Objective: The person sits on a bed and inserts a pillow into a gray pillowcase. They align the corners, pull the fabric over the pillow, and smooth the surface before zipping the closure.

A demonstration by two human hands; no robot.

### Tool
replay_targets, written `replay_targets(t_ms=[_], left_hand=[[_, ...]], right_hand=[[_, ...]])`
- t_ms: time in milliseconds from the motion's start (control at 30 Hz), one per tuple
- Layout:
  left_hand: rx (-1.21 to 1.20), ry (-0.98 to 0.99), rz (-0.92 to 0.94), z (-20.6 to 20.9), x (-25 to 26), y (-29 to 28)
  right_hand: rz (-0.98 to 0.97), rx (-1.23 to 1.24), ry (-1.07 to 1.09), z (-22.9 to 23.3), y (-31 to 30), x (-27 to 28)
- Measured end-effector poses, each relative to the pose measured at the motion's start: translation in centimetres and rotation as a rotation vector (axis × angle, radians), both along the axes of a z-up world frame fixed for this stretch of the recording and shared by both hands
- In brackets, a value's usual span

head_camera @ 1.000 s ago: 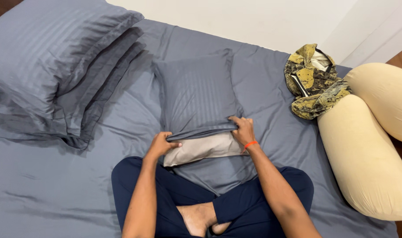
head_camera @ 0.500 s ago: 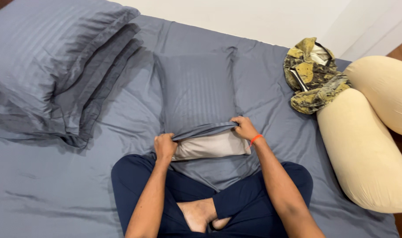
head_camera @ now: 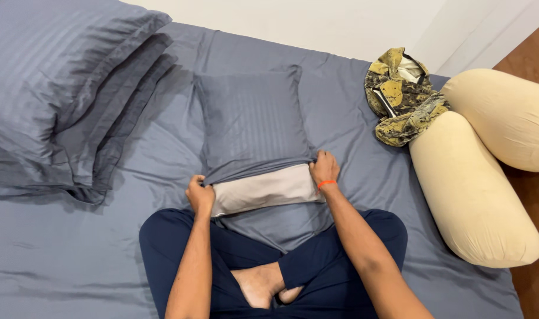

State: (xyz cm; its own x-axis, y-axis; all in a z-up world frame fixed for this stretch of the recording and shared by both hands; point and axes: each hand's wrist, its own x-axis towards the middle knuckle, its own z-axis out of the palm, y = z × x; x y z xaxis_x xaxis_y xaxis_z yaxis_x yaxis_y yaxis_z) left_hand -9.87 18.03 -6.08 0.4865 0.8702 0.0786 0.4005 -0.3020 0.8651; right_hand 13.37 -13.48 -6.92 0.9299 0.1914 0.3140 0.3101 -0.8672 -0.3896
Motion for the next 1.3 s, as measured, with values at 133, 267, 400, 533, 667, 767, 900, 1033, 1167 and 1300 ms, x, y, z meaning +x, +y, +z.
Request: replay_targets(t_ms=[133,267,400,533,667,767,900,1033,1167,1300], left_hand=[[0.042,0.298,-0.011,-2.5,0.1,1.1],[-0.059,0.221,-0.064,-5.0,1.4,2.2],[-0.421,-0.350,-0.269,-6.7,2.4,2.7],[-0.933,-0.583,-0.312,-6.9,2.0,3.7],[-1.102,-0.927,-0.634,-6.6,1.4,4.1],[-0.943,-0.798,-0.651,-5.7,1.3,3.1],[-0.821,-0.733,-0.583,-4.6,1.9,2.3],[-0.682,-0.667,-0.522,-5.9,2.5,1.7],[-0.235,-0.646,-0.301,-8.7,4.2,0.2],[-0.265,-0.666,-0.154,-10.2,6.3,0.1]], right_hand=[[-0.158,-0.047,0.212,-1.7,0.0,0.2],[-0.095,0.174,0.288,-2.2,-0.5,0.6],[0.219,0.640,0.301,-2.2,-0.5,1.3],[0.373,1.242,0.801,-1.2,-1.0,2.6],[0.395,1.266,1.030,-0.4,-2.8,3.3],[0.749,1.049,0.980,-0.6,-3.6,2.7],[0.645,0.432,0.864,-1.2,-3.1,1.9],[0.578,0.377,0.738,-1.7,-3.1,1.1],[0.558,0.517,0.413,-2.5,-0.6,-0.2],[0.266,0.709,0.375,-3.5,1.5,-1.3]])
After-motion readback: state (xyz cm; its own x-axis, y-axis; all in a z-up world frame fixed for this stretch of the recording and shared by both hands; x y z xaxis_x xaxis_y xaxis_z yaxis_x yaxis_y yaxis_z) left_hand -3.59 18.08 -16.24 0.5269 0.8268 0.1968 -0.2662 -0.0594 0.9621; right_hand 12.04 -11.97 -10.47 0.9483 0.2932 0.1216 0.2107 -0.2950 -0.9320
